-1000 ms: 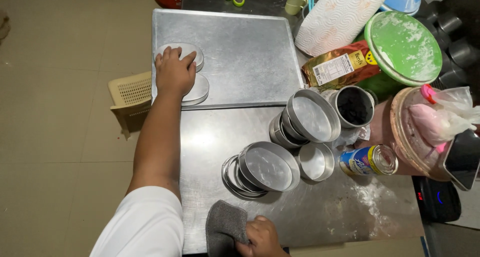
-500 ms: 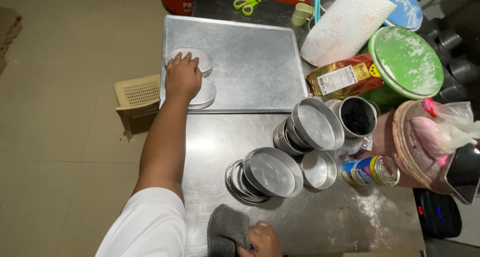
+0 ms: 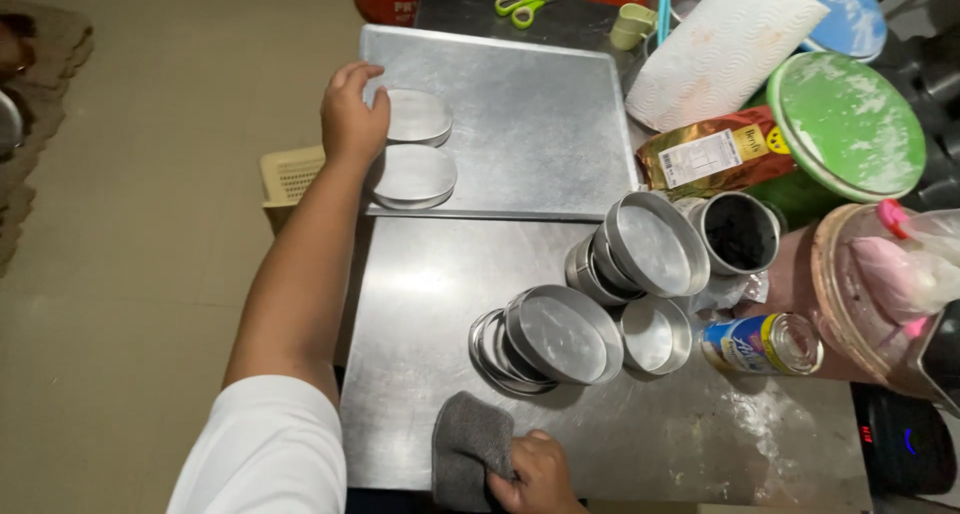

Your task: Wiping and stacking metal baking pans on a prep table.

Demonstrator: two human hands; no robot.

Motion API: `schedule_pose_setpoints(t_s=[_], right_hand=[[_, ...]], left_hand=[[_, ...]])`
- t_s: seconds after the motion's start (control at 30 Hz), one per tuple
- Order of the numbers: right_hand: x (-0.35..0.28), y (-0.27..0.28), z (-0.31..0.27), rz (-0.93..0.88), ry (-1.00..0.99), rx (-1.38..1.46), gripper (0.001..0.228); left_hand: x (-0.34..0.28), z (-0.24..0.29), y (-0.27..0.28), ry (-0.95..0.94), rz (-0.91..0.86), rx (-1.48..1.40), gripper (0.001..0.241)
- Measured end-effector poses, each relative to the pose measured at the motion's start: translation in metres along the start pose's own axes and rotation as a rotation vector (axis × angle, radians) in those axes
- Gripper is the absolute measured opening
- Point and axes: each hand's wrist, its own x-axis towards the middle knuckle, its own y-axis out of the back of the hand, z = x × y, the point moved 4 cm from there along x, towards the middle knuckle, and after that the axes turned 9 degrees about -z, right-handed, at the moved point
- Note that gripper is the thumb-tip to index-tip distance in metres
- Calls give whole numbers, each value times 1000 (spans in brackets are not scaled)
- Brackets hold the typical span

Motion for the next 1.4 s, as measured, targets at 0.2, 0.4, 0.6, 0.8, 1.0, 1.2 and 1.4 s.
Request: schedule_pose_setpoints(t_s=[0.2,0.4,0.6,0.8,1.0,1.2,1.4], right_hand=[[9,5,-10,-7,17,-6,13],[8,7,-13,30,-2,-73,23],[10,7,-16,41,-2,-112,23],[10,8,-21,32,-22,-94,23],[11,9,-21,22,-59,-87,23],[11,10,-21,29,-35,-81,20],[11,10,-20,20,-5,-105,21]], left_hand=[[-62,-99,-21,244,-81,-161,49],[-115,-111,-35,364,-134,-421,74],[-109,-88,-47,367,-142,-353,86],[-105,-103,-68,305,-67,-275,76],[-105,-97,-64,354,-82,-428,68],[-121,-16,-25,303,83,-326,85],[-200,152,9,-338,-324,-564,108]])
